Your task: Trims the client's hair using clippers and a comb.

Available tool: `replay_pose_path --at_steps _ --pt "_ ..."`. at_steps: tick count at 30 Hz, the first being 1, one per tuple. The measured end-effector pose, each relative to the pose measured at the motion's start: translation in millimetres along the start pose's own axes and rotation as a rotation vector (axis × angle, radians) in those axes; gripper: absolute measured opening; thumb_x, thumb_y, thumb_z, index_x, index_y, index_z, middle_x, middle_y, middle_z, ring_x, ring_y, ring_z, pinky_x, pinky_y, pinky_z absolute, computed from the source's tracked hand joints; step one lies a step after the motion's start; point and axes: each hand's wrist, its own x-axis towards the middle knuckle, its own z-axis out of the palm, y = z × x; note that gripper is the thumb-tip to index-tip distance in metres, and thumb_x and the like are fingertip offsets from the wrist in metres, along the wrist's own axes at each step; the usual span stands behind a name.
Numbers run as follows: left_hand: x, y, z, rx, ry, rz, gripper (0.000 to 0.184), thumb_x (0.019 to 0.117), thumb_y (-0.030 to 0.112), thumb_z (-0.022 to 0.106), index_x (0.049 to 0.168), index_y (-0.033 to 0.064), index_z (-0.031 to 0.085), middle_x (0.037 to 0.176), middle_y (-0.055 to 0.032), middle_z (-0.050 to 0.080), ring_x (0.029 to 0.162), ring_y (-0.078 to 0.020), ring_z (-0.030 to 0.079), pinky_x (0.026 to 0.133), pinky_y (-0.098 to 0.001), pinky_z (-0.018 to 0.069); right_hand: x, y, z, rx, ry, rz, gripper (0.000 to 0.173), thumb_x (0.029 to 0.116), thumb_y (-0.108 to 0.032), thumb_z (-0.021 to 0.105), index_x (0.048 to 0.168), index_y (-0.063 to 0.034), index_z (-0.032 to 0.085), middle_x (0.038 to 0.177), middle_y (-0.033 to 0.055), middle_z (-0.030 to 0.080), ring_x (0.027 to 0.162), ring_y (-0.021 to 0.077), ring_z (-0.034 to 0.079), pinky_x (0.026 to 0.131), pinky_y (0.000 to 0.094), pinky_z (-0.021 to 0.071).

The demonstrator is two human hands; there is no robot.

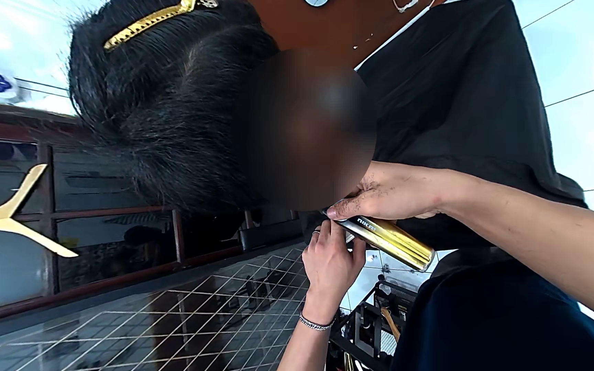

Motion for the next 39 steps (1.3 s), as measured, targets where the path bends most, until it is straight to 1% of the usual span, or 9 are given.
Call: replay_pose_path --at_steps 7,10,16,20,25,29,33,37,39 --pt "0 0 4 -0.034 0.013 -0.001 0.036 0.0867 0.036 0.062 0.098 0.0037 0.074 0.083 -0.0113 0.072 0.071 -0.0286 0.071 0.051 -0.0413 0.0521 -1 -4 0 -0.047 0.055 -0.151 0.037 0.1032 -0.030 0.063 0.077 -0.0047 0.063 0.058 0.0013 0.054 0.048 0.0047 0.051 0.045 0.0197 0.0415" --pt "0 -1 5 -0.033 0.012 -0.001 0.037 0.0866 0.036 0.062 0.098 0.0031 0.074 0.083 -0.0114 0.072 0.071 -0.0285 0.071 0.052 -0.0415 0.0520 1 -1 0 -0.088 0.038 -0.104 0.040 0.1030 -0.030 0.063 0.071 -0.0056 0.062 0.057 0.0012 0.053 0.048 0.0052 0.050 0.046 0.0213 0.0392" --pt "-2 0 8 -0.030 0.022 -0.001 0.037 0.0859 0.039 0.063 0.093 0.0041 0.074 0.082 -0.0112 0.072 0.071 -0.0281 0.072 0.052 -0.0414 0.0525 1 -5 6 -0.128 0.078 -0.142 0.040 0.1030 -0.034 0.063 0.076 -0.0054 0.063 0.057 0.0005 0.053 0.047 0.0046 0.049 0.044 0.0206 0.0397" --pt "-1 0 7 -0.026 0.026 0.000 0.035 0.0847 0.036 0.063 0.094 0.0041 0.074 0.082 -0.0109 0.072 0.070 -0.0281 0.071 0.051 -0.0416 0.0516 3 2 6 -0.170 0.073 -0.123 0.039 0.1032 -0.035 0.063 0.078 -0.0060 0.065 0.059 0.0008 0.055 0.049 0.0061 0.051 0.046 0.0231 0.0412" --pt "-1 -1 7 -0.021 0.034 0.003 0.035 0.0854 0.038 0.064 0.090 0.0049 0.074 0.081 -0.0113 0.072 0.070 -0.0282 0.071 0.051 -0.0412 0.0516 0 -1 10 -0.178 0.138 -0.221 0.036 0.1023 -0.035 0.064 0.079 -0.0079 0.065 0.060 -0.0016 0.055 0.052 0.0040 0.052 0.048 0.0222 0.0420" --pt "0 0 6 -0.027 0.014 -0.003 0.036 0.0855 0.037 0.062 0.096 0.0041 0.073 0.082 -0.0112 0.072 0.071 -0.0286 0.071 0.052 -0.0416 0.0515 2 3 9 -0.226 0.107 -0.124 0.039 0.1027 -0.038 0.063 0.079 -0.0075 0.063 0.061 0.0002 0.054 0.052 0.0068 0.052 0.049 0.0254 0.0417" --pt "-1 -1 7 -0.013 0.037 0.011 0.037 0.0858 0.040 0.063 0.087 0.0044 0.073 0.080 -0.0117 0.072 0.071 -0.0284 0.072 0.053 -0.0414 0.0524 0 -2 16 -0.232 0.190 -0.188 0.034 0.1017 -0.038 0.064 0.081 -0.0104 0.063 0.061 -0.0018 0.056 0.052 0.0052 0.054 0.047 0.0235 0.0435" --pt "0 -1 7 -0.035 0.023 0.002 0.035 0.0852 0.036 0.063 0.094 0.0041 0.074 0.084 -0.0117 0.074 0.072 -0.0290 0.072 0.052 -0.0425 0.0526 1 2 14 -0.268 0.166 -0.128 0.037 0.1020 -0.039 0.063 0.080 -0.0102 0.062 0.061 -0.0015 0.052 0.053 0.0075 0.050 0.049 0.0265 0.0402" --pt "-1 -1 9 -0.036 0.038 0.008 0.034 0.0846 0.037 0.063 0.088 0.0047 0.073 0.082 -0.0115 0.072 0.072 -0.0289 0.072 0.053 -0.0425 0.0527 0 0 18 -0.258 0.201 -0.144 0.035 0.1020 -0.040 0.063 0.083 -0.0112 0.063 0.063 -0.0023 0.055 0.055 0.0061 0.053 0.050 0.0258 0.0426"
